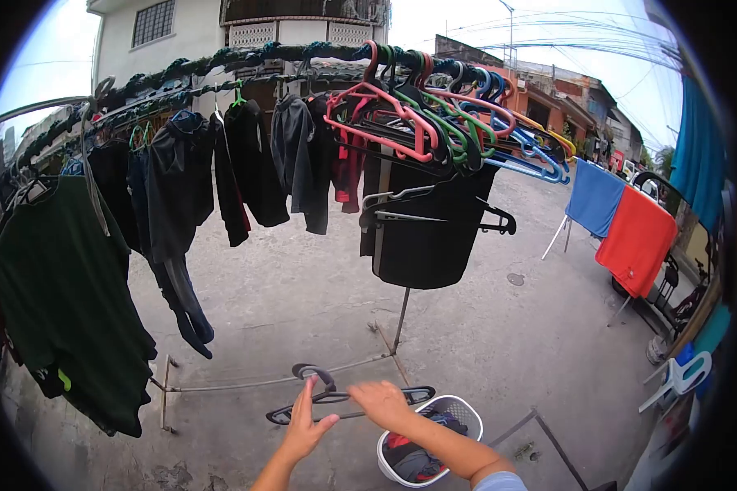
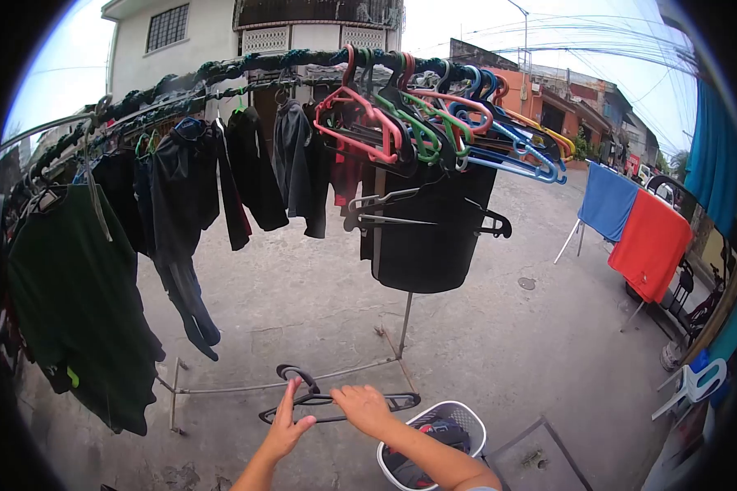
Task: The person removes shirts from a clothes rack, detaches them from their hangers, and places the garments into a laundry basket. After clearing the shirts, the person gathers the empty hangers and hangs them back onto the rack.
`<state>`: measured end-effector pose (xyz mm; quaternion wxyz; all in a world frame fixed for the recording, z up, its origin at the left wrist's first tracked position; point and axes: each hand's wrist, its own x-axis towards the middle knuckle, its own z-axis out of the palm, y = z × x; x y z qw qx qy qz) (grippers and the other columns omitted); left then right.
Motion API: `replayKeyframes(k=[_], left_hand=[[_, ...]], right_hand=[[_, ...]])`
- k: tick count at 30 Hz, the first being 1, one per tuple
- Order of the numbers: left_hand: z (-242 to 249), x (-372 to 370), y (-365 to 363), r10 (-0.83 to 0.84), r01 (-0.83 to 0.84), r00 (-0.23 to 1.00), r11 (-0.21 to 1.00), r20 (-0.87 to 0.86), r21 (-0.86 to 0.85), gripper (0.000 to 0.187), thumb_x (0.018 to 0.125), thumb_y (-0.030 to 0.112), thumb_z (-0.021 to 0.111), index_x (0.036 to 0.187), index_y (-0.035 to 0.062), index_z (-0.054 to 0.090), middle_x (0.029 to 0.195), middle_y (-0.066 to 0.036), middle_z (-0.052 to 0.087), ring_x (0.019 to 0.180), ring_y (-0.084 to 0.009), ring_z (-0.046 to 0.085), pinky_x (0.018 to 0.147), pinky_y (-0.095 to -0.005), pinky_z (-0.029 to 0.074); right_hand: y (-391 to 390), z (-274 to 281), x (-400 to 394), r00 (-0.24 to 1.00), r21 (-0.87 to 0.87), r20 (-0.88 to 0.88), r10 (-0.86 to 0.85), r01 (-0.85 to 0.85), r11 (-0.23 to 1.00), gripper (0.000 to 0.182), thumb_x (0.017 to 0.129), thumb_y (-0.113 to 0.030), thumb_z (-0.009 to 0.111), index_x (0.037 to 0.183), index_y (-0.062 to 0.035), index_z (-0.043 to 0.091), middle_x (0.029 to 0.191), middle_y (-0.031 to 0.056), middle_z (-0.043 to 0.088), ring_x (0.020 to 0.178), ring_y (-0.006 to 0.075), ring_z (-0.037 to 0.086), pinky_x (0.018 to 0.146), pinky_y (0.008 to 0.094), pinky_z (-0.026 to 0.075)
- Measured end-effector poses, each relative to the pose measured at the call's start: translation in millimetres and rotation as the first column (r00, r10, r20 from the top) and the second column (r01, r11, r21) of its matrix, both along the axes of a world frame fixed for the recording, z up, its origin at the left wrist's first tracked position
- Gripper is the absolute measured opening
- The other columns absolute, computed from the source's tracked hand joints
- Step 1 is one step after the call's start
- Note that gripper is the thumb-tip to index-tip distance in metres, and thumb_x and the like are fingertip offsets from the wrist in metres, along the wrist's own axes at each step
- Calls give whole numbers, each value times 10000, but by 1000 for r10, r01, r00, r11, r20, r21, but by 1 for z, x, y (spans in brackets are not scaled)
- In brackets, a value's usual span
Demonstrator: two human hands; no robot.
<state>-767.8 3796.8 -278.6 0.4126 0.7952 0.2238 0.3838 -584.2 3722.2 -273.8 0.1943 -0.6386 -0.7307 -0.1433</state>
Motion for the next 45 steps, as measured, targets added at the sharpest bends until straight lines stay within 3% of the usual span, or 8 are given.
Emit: replayKeyframes(k=[5, 7, 15, 32, 36, 39, 43, 45], left_hand=[[-1, -96, 23, 6, 2, 999, 985, -47, 170, 373, 880, 228, 516, 1199, 37, 491, 1208, -115, 510, 1077, -189, 486, 917, -323, 388], [-29, -139, 44, -67, 35, 996, 901, -58, -431, 403, 880, 217, 516, 1231, 26, 465, 1236, -137, 484, 1160, -215, 432, 975, -338, 341], [-24, -246, 61, 75, -108, 993, 863, -86, -493, 351, 895, 197, 497, 1190, 6, 484, 1178, -123, 524, 1128, -208, 457, 968, -306, 340], [-56, -269, 48, 138, -244, 950, 890, -281, -386, 386, 891, 241, 509, 1203, 16, 482, 1162, -159, 553, 1104, -244, 500, 932, -321, 378], [-42, -275, 55, 92, -207, 957, 882, -275, -424, 382, 892, 239, 509, 1200, 16, 485, 1165, -157, 553, 1106, -237, 501, 930, -317, 381], [-57, -300, 70, 47, -200, 943, 870, -328, -450, 380, 894, 237, 505, 1201, 15, 484, 1150, -138, 562, 1096, -216, 504, 933, -309, 377], [-86, -363, 93, -17, -141, 967, 793, -253, -592, 505, 851, 300, 558, 1231, -9, 434, 1175, -160, 535, 1104, -259, 507, 919, -334, 390], [-88, -403, 103, -8, -156, 954, 842, -301, -517, 471, 863, 292, 542, 1215, -8, 450, 1125, -156, 569, 1060, -247, 543, 886, -323, 418]], right_hand=[[35, 168, 15, 935, 253, 247, -254, 191, 948, 196, 763, -110, 524, 958, -111, 543, 689, 51, 551, 671, 213, 590, 586, 340, 428], [43, 246, 1, 845, 314, 252, -471, 389, 866, 234, 811, -189, 564, 1040, -144, 550, 762, 55, 580, 730, 238, 601, 612, 368, 451], [109, 433, 12, 645, 455, 67, -762, 660, 598, 287, 848, -127, 459, 1125, -168, 521, 1013, 147, 612, 988, 309, 585, 781, 426, 483], [178, 431, 49, 589, 428, 143, -796, 688, 586, 240, 796, -147, 563, 1013, -80, 641, 1056, 152, 612, 969, 294, 605, 790, 404, 503], [188, 434, 48, 442, 376, 260, -859, 773, 512, 260, 808, -185, 556, 1035, -89, 638, 1107, 114, 593, 1036, 277, 563, 783, 413, 488], [192, 427, 18, 354, 494, 82, -932, 797, 347, 322, 790, -297, 590, 1057, -119, 617, 1101, 83, 560, 1062, 257, 495, 823, 434, 380], [221, 395, -85, 693, 779, 69, -718, 412, 472, 258, 823, -343, 548, 915, -108, 604, 875, 47, 615, 823, 218, 603, 684, 390, 461], [242, 385, -170, 931, 417, -195, -308, 363, 833, 306, 837, -363, 536, 924, -76, 594, 789, 83, 633, 744, 247, 625, 659, 356, 479]])
